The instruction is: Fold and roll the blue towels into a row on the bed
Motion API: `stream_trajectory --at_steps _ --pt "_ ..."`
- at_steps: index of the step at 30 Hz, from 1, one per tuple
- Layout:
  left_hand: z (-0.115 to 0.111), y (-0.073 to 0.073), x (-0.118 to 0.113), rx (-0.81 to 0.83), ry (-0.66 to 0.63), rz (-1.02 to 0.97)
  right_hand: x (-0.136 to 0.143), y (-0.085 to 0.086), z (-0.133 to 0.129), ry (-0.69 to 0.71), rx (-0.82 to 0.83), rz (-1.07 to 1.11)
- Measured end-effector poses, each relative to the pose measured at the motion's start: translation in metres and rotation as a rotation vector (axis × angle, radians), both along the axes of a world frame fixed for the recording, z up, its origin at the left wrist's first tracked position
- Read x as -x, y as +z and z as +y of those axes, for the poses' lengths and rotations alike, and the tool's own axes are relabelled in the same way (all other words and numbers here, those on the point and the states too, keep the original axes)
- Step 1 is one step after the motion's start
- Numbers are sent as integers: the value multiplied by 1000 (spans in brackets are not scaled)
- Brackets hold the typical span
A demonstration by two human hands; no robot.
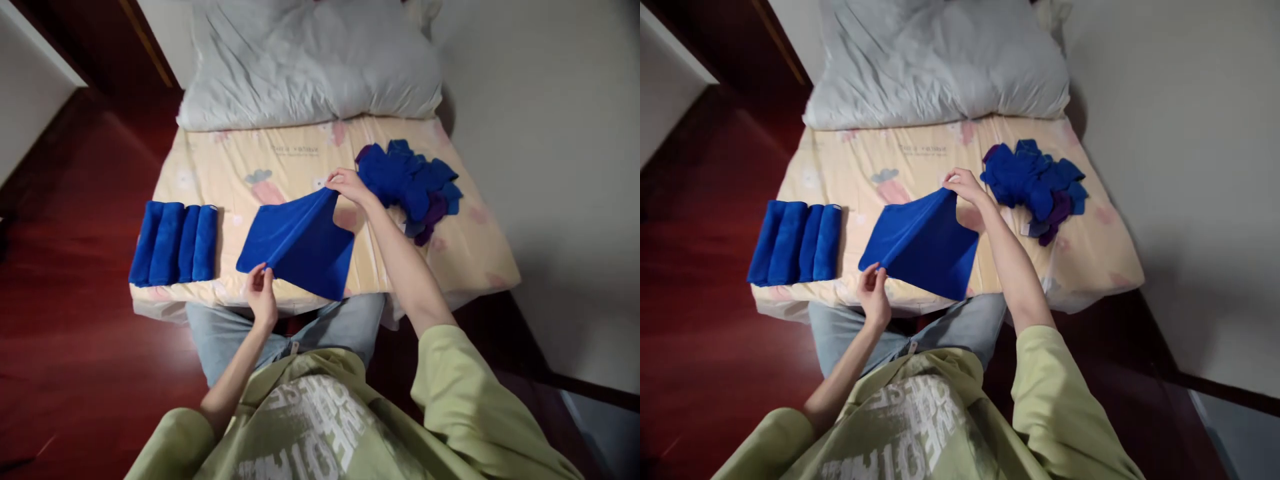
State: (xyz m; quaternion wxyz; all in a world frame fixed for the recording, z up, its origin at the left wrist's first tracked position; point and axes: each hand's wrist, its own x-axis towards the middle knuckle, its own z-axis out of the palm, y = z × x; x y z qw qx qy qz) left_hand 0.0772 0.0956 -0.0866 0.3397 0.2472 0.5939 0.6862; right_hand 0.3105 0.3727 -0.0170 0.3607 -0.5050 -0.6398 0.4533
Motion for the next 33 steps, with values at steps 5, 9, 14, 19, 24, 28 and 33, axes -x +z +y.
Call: stream_trajectory --at_steps 5,9,14,19,24,28,33 --pt "47 74 85 -170 -35 233 2 58 -30 -23 -79 94" --pt "86 142 141 -209 -109 293 10 106 -55 -2 -208 171" --pt "109 214 175 -302 -194 384 21 158 -88 -35 -362 142" --pt "109 261 177 -320 -254 482 24 185 -113 -142 -466 74" --pt "107 280 166 -299 -301 481 13 188 -122 -219 -506 76" --pt "104 284 155 -292 -311 476 2 186 -124 -262 -514 90" --pt "94 286 150 -314 -389 526 -12 189 -139 -311 -545 140"
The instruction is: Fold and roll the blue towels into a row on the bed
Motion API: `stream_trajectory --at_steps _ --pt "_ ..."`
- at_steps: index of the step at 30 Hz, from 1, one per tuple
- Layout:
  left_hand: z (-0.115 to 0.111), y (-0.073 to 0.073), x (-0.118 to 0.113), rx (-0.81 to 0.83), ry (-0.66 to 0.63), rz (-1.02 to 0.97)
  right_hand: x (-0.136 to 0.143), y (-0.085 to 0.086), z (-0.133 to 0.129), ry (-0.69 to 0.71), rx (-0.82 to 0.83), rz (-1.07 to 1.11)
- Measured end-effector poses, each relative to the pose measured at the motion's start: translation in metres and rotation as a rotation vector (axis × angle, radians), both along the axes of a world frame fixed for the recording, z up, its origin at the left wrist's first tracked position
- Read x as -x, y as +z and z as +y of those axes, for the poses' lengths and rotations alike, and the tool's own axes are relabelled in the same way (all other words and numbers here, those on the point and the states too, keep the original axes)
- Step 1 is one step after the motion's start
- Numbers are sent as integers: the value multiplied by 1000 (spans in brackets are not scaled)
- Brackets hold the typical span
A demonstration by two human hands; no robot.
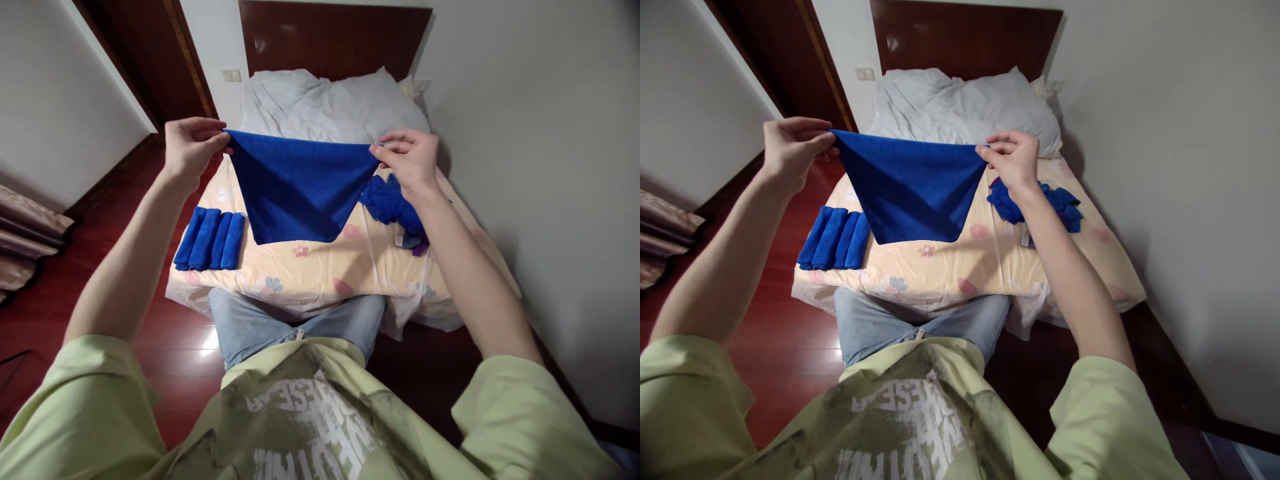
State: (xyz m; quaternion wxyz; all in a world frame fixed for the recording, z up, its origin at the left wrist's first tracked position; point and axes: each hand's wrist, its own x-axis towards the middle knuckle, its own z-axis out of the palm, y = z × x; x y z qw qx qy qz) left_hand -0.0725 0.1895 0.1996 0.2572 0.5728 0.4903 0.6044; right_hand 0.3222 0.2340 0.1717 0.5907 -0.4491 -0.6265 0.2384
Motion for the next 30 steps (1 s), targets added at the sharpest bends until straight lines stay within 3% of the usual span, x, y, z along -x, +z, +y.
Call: stream_trajectory --at_steps 4,8,12,16,17,21,26,30 --pt "-20 5 -1 63 -97 58 -19 2 -28 2 40 7" --pt "-39 11 -6 257 -198 110 -42 3 -54 33 148 23" --pt "-33 3 -11 423 -219 40 -58 1 -61 87 312 28" --pt "-3 -23 -16 380 -16 -221 -58 -10 -47 93 454 15" --pt "7 -30 -17 381 -18 -223 -57 -15 -39 78 481 17" --pt "54 -51 -27 441 -247 -88 -47 -37 4 34 546 30" --pt "121 -57 -36 247 -142 -183 -32 -46 58 51 340 73" --pt "143 -54 -32 153 -140 -135 -25 -42 70 0 185 82"
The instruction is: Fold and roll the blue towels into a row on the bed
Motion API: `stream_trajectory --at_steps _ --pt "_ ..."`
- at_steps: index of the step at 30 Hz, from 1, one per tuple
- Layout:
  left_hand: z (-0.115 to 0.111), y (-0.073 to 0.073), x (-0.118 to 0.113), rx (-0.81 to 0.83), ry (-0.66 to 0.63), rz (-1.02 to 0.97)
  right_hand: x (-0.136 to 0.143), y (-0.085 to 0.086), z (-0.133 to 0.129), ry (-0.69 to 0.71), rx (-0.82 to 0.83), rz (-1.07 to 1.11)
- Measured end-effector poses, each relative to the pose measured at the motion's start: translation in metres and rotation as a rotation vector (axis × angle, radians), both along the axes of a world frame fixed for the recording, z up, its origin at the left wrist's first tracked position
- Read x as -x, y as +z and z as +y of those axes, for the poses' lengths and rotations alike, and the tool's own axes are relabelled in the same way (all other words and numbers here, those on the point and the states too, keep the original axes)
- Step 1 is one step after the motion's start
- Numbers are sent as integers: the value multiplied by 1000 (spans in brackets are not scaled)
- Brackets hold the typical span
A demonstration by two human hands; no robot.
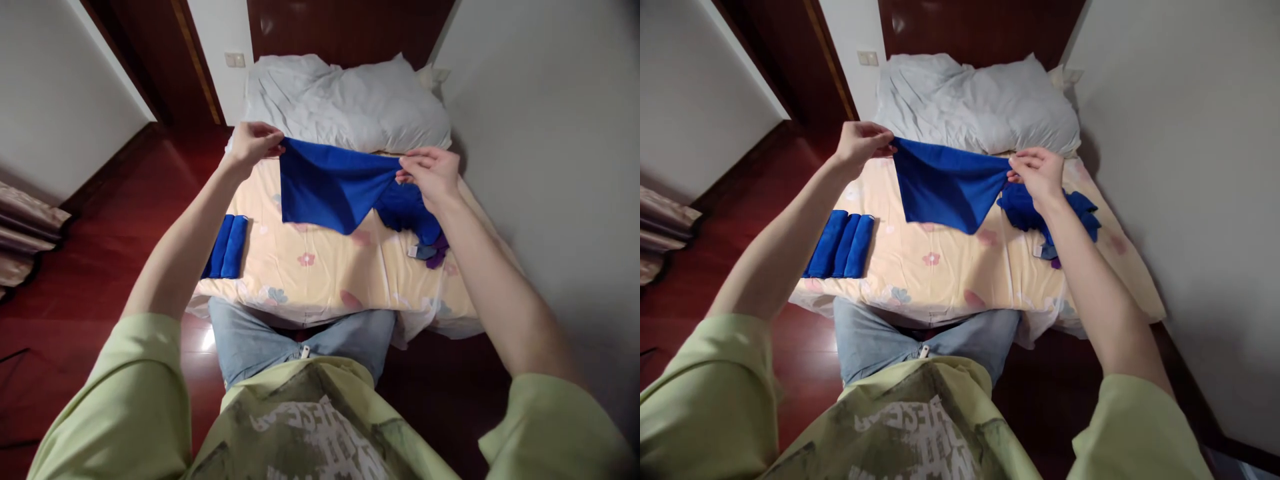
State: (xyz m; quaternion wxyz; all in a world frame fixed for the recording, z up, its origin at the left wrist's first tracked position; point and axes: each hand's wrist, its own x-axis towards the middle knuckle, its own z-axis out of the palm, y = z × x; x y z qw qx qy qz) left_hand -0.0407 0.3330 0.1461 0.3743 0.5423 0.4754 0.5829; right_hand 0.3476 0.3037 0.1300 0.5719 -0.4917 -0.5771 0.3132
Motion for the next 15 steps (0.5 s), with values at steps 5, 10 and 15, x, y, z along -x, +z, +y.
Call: stream_trajectory --at_steps 5,10,15 --pt "-33 -39 6 -69 14 32 -4 -34 -19 -22 3 -24" --pt "-119 -161 9 128 133 129 -1 -152 -79 92 227 -89" --pt "-212 -280 1 526 184 205 17 -283 -160 113 537 -142"
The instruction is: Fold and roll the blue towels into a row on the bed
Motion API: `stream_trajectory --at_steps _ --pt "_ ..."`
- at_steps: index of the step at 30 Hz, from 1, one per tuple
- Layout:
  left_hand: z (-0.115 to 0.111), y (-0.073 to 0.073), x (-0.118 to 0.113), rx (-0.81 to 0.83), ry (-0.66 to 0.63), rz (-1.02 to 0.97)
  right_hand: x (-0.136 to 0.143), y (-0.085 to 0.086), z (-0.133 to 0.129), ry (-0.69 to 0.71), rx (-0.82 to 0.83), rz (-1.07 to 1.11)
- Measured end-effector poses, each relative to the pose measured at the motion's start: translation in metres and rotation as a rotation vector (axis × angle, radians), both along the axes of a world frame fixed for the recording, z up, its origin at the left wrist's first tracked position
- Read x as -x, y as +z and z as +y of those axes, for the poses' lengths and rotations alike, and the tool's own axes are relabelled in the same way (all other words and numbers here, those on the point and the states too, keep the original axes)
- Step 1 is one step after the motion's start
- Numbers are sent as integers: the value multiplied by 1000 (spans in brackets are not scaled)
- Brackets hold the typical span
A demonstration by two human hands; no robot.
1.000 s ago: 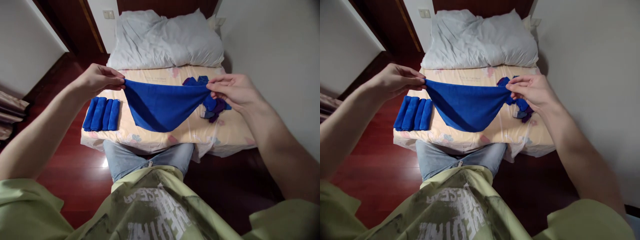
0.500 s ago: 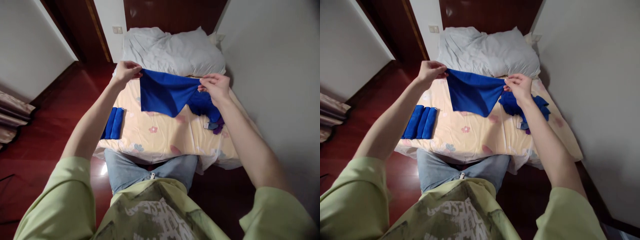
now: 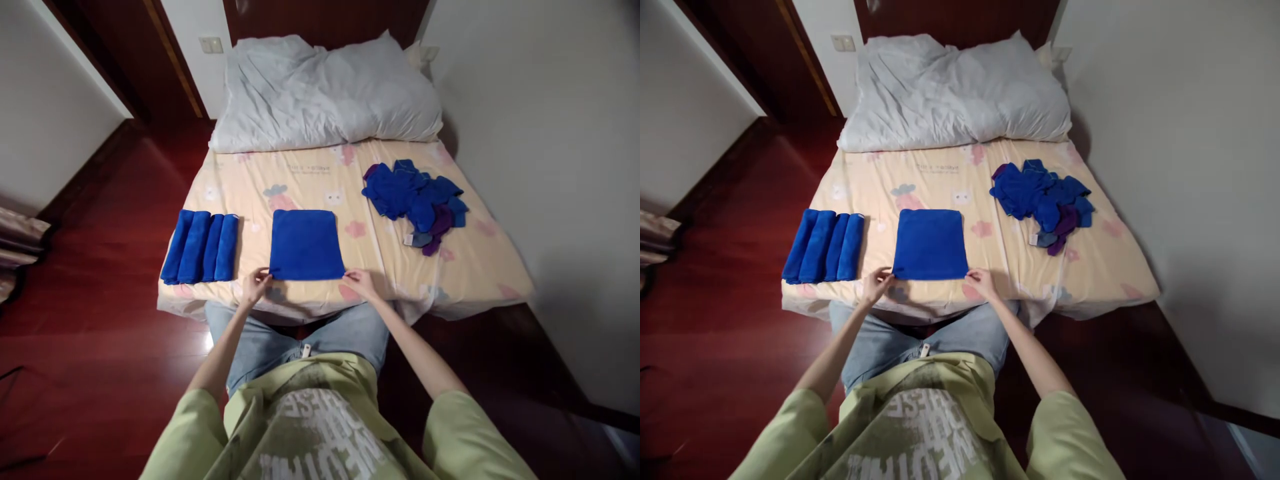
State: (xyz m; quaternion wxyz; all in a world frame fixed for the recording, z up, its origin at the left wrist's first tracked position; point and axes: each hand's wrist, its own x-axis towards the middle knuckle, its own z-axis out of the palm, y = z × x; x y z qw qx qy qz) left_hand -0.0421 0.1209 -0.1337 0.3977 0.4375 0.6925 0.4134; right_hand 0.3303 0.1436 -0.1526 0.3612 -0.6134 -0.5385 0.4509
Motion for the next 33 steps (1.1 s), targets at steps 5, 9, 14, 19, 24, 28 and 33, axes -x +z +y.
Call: stream_trajectory --at_steps 5,9,14,19,24,28,33 --pt "-33 -49 -6 13 88 -17 5 -56 -31 -178 0 24" --pt "-32 -57 0 20 28 99 3 -64 -25 -225 29 37" --pt "-40 -64 15 43 -53 99 -1 -63 -32 -287 109 94" --pt "-51 -72 20 47 -117 105 0 -60 -49 -309 225 221" --pt "-53 -74 18 30 -87 193 8 -54 -54 -383 273 236" --pt "-55 -73 15 53 -86 260 8 -52 -55 -375 293 153" --pt "-57 -71 10 63 -97 377 -1 -54 -57 -252 277 -44"
